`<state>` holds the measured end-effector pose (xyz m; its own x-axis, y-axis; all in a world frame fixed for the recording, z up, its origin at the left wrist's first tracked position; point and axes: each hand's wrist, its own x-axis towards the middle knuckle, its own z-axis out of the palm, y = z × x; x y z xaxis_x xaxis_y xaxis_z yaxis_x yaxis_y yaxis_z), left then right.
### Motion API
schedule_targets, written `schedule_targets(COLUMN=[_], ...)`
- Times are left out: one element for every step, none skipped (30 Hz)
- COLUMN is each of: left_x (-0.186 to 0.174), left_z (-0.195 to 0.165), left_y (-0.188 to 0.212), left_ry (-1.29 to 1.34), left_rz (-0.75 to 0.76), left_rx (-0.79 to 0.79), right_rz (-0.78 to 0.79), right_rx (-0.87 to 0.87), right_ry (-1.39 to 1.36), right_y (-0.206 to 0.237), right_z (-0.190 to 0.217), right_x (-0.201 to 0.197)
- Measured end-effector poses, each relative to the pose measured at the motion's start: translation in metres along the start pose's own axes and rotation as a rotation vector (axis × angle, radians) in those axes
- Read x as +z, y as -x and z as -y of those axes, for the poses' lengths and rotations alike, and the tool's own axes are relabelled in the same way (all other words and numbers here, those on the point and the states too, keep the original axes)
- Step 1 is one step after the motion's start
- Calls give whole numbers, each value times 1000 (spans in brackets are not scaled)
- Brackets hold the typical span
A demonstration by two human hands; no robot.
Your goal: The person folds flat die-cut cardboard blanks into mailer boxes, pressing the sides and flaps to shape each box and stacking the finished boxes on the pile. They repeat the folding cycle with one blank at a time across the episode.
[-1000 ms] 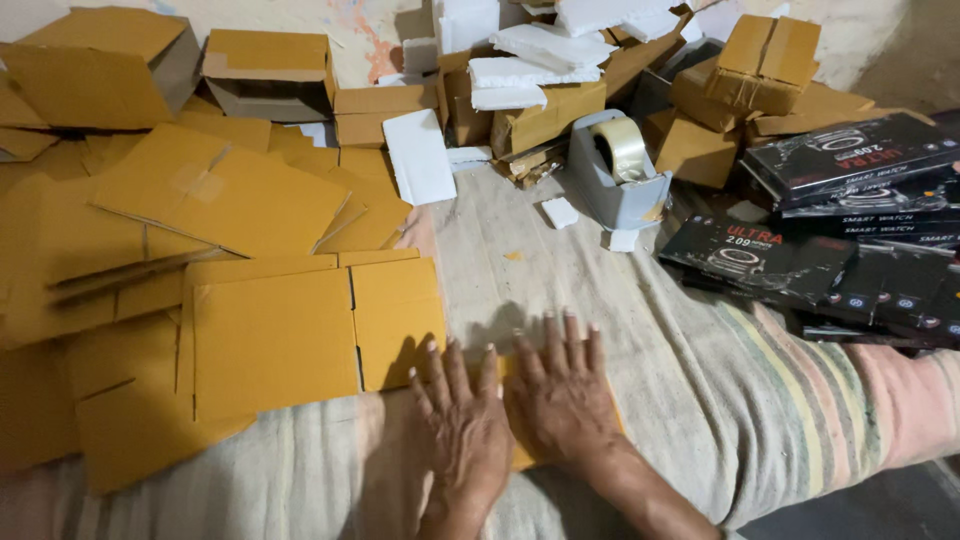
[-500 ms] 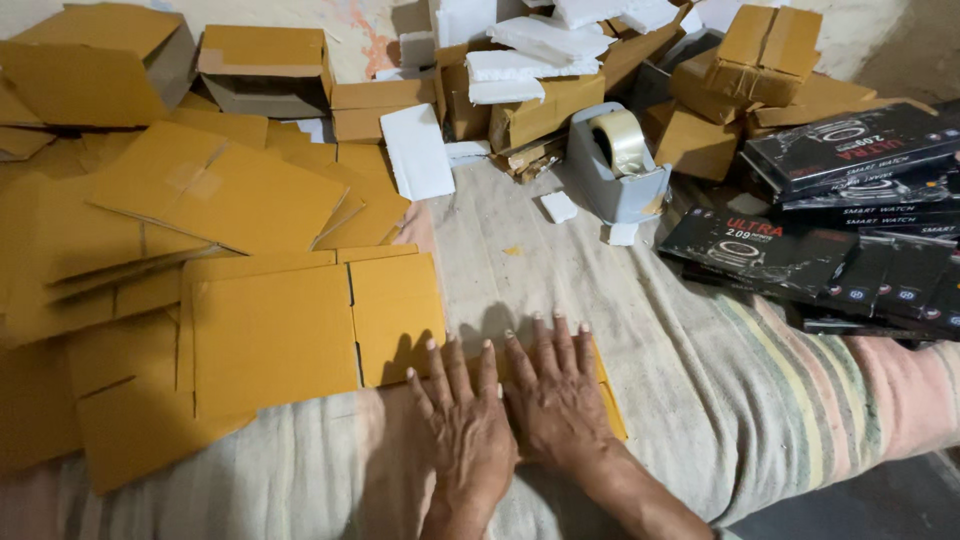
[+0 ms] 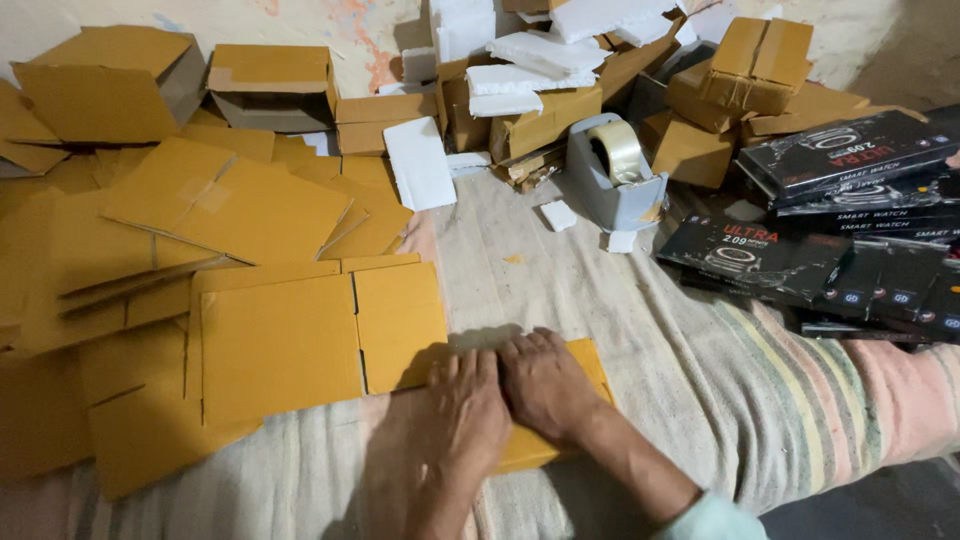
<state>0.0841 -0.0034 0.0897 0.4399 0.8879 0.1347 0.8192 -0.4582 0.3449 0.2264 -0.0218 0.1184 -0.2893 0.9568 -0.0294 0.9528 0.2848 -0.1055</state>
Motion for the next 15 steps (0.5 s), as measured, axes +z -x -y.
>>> schedule_targets(left_x=[-2, -4, -6, -7, -8, -9, -10, -11, -11, -13, -15, -19, -24, -28, -31], left_z=[4, 9, 15, 19, 22, 24, 26, 25, 22, 19, 17, 16, 17, 18, 18], left_y=[-7, -11, -14, -13, -12, -9, -5, -1, 2, 7, 19, 28, 36, 51, 61], left_ry=[4, 31, 59, 86, 76, 62, 48, 163, 279, 397, 372, 344, 367, 390, 413], left_rz=[57, 120, 188, 255, 207, 152, 95, 106, 121, 140, 49, -42, -42, -39, -35], left_rx=[-28, -42, -58, -74, -72, -72, -75, -156, -237, -319, -209, -95, 7, 107, 204], right_rz=[7, 18, 43, 67, 88, 12, -68, -147, -162, -172, -187, -153, -118, -204, -287], right_rx=[-10, -17, 33, 82, 127, 185, 239, 294, 323, 354, 384, 419, 456, 340, 222], right_ry=[-62, -125, -104, -82, -57, -60, -64, -67, -62, -58, -52, -77, -102, -8, 83], right_y=[-5, -7, -7, -5, -3, 0, 7, 13, 20, 31, 41, 49, 55, 58, 62], right_z=[-6, -12, -17, -22, -26, -29, -31, -31, -29, -28, -26, -24, -21, -17, -11], right_x=[-3, -5, -6, -7, -9, -10, -11, -12, -13, -14, -16, -18, -20, -21, -22])
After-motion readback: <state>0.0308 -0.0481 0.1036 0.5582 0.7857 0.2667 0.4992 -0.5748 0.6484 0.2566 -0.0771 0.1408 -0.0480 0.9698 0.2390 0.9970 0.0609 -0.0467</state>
